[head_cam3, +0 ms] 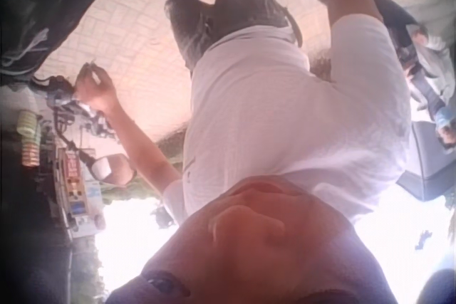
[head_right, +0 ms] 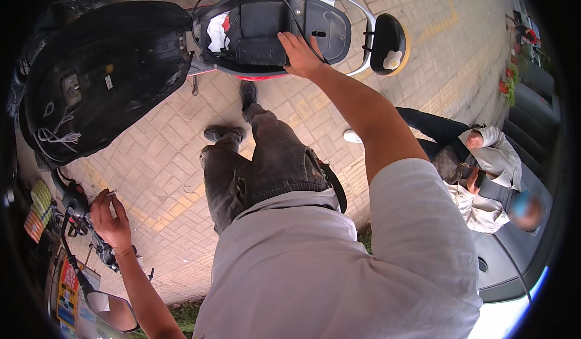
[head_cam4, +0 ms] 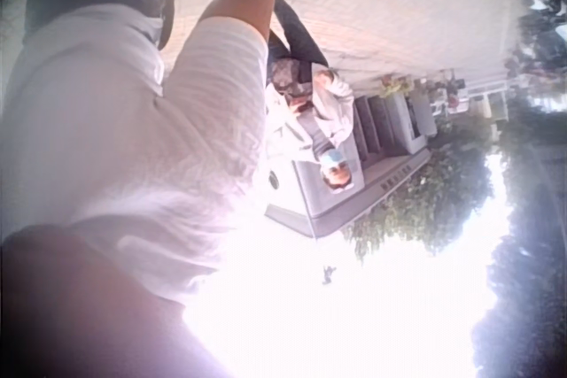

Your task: The person repairs a scooter tire by submerging it in water to locate a leak, then uses a tool to puncture the tire, applies a patch, and secures it. The person also opens the scooter seat to access the battery compartment.

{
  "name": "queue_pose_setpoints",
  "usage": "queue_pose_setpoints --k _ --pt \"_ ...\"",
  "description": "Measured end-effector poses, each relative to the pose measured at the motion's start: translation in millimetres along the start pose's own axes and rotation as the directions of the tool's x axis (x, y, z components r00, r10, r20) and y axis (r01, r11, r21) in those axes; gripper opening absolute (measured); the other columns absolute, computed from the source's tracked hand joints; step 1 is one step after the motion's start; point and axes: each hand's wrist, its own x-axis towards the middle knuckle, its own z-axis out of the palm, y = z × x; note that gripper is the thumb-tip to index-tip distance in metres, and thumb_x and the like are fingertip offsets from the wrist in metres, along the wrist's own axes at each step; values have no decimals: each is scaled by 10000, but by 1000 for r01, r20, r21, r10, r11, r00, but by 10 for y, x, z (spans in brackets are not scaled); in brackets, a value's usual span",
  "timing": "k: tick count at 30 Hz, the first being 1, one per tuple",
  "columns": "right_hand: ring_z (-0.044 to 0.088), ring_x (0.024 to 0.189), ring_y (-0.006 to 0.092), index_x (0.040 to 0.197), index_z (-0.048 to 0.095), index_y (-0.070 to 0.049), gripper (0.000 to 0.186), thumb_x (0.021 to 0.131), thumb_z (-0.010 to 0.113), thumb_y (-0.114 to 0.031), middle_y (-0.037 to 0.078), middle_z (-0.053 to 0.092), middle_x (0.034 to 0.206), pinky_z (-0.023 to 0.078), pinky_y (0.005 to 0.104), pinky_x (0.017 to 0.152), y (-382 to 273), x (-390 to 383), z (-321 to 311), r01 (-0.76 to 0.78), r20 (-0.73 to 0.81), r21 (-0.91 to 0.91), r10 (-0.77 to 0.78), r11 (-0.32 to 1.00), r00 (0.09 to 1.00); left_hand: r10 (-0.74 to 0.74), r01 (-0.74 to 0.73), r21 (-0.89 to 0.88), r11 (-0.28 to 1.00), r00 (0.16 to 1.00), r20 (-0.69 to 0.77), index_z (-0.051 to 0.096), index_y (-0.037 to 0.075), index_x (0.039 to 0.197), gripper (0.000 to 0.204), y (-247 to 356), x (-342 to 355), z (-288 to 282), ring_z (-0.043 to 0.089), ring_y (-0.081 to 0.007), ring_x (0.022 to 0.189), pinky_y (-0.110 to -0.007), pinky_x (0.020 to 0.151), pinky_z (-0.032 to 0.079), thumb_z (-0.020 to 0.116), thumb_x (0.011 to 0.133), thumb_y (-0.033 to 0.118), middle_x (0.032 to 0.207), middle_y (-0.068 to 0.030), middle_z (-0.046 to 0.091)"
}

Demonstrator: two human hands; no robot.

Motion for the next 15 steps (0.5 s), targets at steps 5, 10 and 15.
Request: queue_pose_setpoints --k 5,10,15 --pt "378 1367 295 1539 219 -137 999 748 819 -246 81 314 1543 277 562 1112 -8 -6 4 -9 2 -14 9 1000 1000 6 -6 0 1000 1000 -10 654 30 961 125 17 1 -1 644 -270 935 -372 821 509 673 849 -23 1063 -77 686" --pt "376 1369 292 1540 218 -134 999 750 818 -249 85 310 1547 277 558 1112 -14 -10 7 -14 2 -17 14 1000 1000 18 -18 -3 1000 1000 -7 654 35 969 127 10 14 -13 642 -269 930 -372 813 509 668 858 -24 1066 -75 685" --pt "374 1370 290 1542 214 -132 1002 751 817 -250 84 306 1551 278 558 1111 -10 -15 16 -15 5 -23 15 1000 1000 16 -16 -4 1000 1000 -10 654 35 970 129 8 12 -2 641 -270 932 -373 816 507 672 856 -22 1066 -75 684"
